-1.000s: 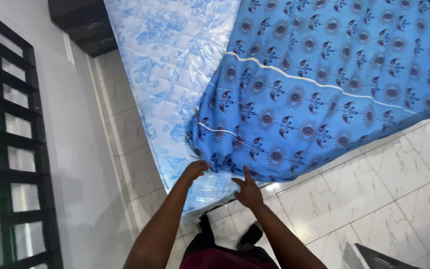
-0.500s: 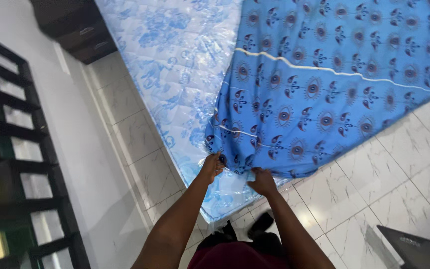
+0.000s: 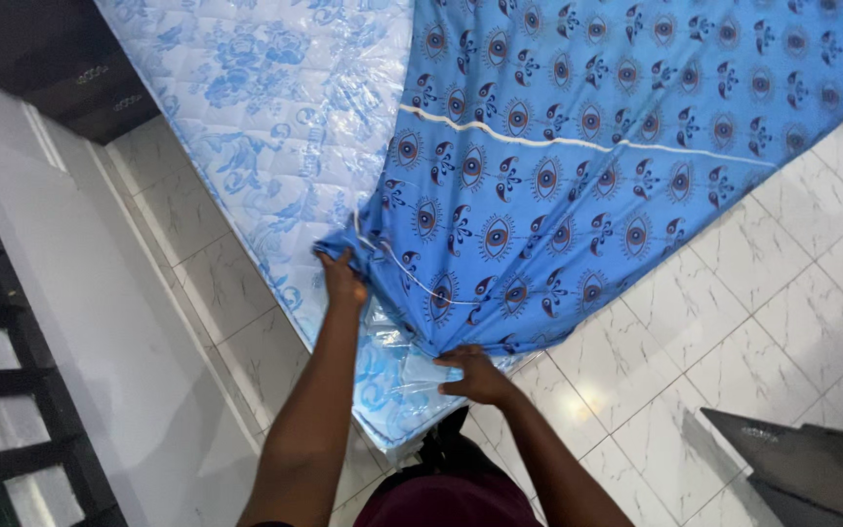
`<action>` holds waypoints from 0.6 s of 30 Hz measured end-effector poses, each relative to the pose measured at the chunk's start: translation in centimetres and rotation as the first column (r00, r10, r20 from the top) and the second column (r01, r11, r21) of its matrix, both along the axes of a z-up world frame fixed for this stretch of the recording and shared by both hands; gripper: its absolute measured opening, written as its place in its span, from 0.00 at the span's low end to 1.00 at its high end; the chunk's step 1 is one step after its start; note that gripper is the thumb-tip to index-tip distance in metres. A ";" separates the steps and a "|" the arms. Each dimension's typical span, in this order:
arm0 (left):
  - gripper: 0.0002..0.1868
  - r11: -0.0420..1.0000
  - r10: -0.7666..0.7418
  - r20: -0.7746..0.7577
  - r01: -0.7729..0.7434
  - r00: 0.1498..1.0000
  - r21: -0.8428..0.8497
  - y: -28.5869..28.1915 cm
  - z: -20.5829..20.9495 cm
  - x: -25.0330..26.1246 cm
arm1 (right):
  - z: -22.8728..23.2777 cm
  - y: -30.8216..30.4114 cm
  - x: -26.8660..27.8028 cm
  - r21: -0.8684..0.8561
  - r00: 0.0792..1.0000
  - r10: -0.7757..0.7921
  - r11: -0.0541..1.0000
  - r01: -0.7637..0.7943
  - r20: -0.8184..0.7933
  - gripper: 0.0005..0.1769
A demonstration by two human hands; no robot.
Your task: The person takes a blue patterned bed sheet out of a drawer, unfolds it, and spreads it across a mattress, tucking in the edges and smoothing the surface.
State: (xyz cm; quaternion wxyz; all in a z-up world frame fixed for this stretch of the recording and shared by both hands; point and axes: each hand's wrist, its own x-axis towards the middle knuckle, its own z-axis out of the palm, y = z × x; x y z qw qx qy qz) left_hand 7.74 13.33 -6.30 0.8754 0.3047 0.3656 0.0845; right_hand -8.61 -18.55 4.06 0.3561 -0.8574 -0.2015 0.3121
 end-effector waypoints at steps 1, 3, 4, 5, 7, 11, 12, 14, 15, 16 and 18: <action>0.45 1.000 0.009 0.001 -0.009 1.000 -0.002 1.1 1.1 0.2 | -0.7 0.6 0.0 0.037 0.999 0.039 0.999 -0.039 0.015 0.36; 0.44 0.994 0.048 0.097 -0.058 0.994 0.094 3.1 3.7 0.5 | -1.7 1.2 0.5 0.073 0.995 0.090 0.993 -0.092 0.034 0.38; 0.44 0.993 0.062 0.102 -0.071 0.993 0.094 4.0 5.1 0.6 | -2.2 1.4 0.9 0.180 0.996 0.085 0.980 -0.086 0.010 0.39; 0.44 0.986 0.072 0.129 -0.090 0.989 0.143 4.9 6.4 0.6 | -2.8 1.4 1.3 0.285 0.996 0.084 0.956 -0.076 -0.016 0.40; 0.44 0.975 0.081 0.146 -0.109 0.986 0.195 6.3 8.4 0.0 | -4.0 1.0 1.4 0.283 0.994 -0.093 0.956 0.075 0.049 0.38; 0.45 0.912 0.036 0.184 -0.108 0.982 0.395 8.1 10.8 -0.1 | -5.9 -0.4 1.0 -0.023 0.825 -0.319 0.928 0.372 0.467 0.46; 0.46 0.912 0.030 0.154 -0.090 0.988 0.399 8.3 11.1 -0.5 | -6.1 -0.4 0.8 -0.019 0.826 -0.319 0.929 0.370 0.465 0.46; 0.46 0.913 -0.002 0.209 -0.084 0.978 0.399 8.4 10.9 -0.7 | -6.6 -0.4 0.1 -0.168 0.797 -0.298 0.882 0.441 0.526 0.48; 0.46 0.916 -0.035 0.264 -0.075 0.964 0.394 8.4 10.5 -0.8 | -7.0 -0.2 0.0 -0.167 0.797 -0.302 0.881 0.444 0.523 0.48; 0.46 0.915 -0.043 0.264 -0.068 0.964 0.397 8.6 10.1 -0.7 | -7.4 0.3 0.0 -0.235 0.771 -0.268 0.850 0.472 0.578 0.37; 0.46 0.907 -0.086 0.224 -0.017 0.971 0.421 9.2 8.9 -0.7 | -8.0 1.2 0.7 -0.297 0.743 -0.239 0.807 0.510 0.626 0.27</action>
